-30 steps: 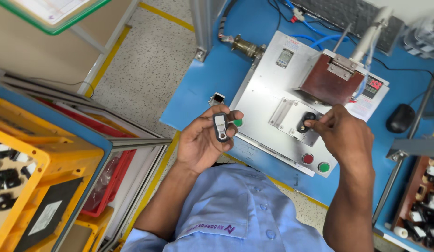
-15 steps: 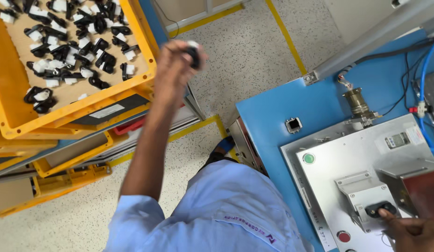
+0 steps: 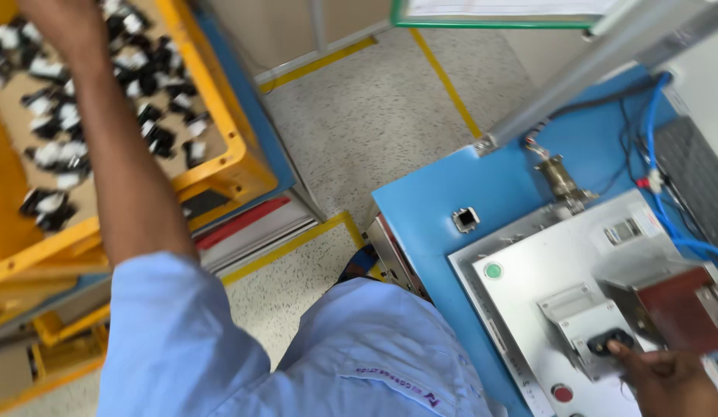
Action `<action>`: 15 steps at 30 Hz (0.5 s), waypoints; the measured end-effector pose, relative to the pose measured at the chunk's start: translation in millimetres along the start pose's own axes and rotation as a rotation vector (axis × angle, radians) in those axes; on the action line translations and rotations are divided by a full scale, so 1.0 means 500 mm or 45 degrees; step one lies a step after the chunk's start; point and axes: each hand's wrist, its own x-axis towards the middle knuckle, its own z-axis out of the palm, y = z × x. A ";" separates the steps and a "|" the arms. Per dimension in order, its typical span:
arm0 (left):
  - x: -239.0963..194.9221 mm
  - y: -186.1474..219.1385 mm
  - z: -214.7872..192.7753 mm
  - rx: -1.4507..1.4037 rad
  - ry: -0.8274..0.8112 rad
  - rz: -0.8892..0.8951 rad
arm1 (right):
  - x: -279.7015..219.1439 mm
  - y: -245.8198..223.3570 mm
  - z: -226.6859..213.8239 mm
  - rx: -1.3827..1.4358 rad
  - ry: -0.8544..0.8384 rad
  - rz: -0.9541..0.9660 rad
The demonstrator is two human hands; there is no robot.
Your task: The person repeatedly places small black and white plastic components into a testing machine, presses buttons to run a cycle, then removes the components and places them into a yellow bin. The process is repeated for multiple units.
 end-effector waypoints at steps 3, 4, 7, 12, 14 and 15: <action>-0.118 0.227 -0.014 -0.563 0.231 0.620 | -0.147 -0.067 -0.036 0.090 0.167 0.067; -0.205 0.316 0.001 -0.816 0.126 0.824 | -0.166 -0.099 -0.039 0.131 0.174 0.077; -0.546 0.545 0.059 -1.275 -0.448 1.310 | -0.211 -0.170 -0.036 0.216 0.416 0.020; -0.889 0.703 0.138 -1.308 -1.153 1.400 | -0.297 -0.209 -0.034 0.517 0.514 0.054; -0.943 0.705 0.164 -1.403 -1.199 1.269 | -0.332 -0.173 -0.029 0.569 0.631 0.026; -0.960 0.707 0.177 -1.454 -1.211 1.197 | -0.346 -0.146 -0.023 0.568 0.774 0.075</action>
